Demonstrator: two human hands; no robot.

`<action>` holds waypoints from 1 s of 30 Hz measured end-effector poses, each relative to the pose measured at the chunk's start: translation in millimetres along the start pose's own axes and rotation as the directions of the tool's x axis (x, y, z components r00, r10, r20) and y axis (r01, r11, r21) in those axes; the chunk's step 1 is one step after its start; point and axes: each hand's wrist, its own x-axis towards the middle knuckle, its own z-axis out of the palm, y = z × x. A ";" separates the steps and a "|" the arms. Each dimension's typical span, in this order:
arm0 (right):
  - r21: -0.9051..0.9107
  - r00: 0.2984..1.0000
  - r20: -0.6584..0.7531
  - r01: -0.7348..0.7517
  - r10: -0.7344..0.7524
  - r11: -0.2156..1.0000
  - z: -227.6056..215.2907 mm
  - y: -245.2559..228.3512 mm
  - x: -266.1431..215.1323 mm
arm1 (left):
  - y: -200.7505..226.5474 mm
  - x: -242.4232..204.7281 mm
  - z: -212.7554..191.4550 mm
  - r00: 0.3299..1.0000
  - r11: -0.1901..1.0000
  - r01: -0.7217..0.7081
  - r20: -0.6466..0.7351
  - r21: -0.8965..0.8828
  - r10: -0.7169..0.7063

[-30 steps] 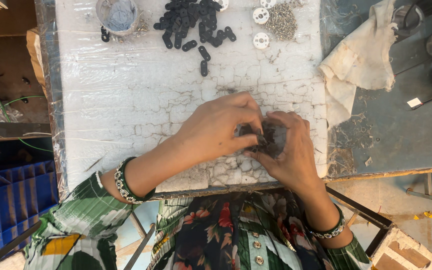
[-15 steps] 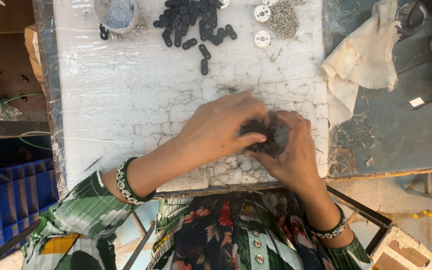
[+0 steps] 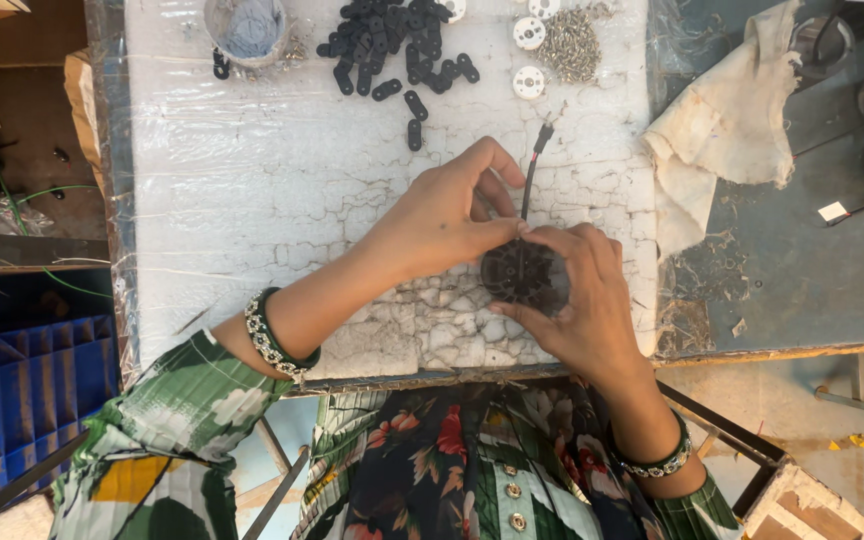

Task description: The person assembles a small electrical device by hand, inserting a white plastic component into a black cylindrical housing. They then use a green power drill to secure the assembly with screws. Finally, they attach a black gear-like component to the device and continue to tighten it with the drill.

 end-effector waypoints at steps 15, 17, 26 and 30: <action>-0.003 0.993 0.116 -0.019 0.019 1.000 -9.4 1.3 16.5 | 1.4 -15.8 -73.0 0.913 0.712 0.051 -0.322 0.700 0.252; -0.007 0.995 0.101 0.001 0.000 1.000 -8.4 2.1 15.7 | -1.0 -12.1 -66.2 0.911 0.618 0.126 -0.337 0.776 0.237; 0.012 0.996 0.086 0.018 -0.019 1.000 -9.7 3.6 14.4 | -4.7 -11.5 -60.1 0.900 0.523 -0.013 -0.219 0.852 0.378; 0.017 0.996 0.082 0.020 -0.021 1.000 -9.7 3.1 13.9 | -4.1 -19.9 -60.0 0.909 0.311 -0.073 -0.065 0.948 0.411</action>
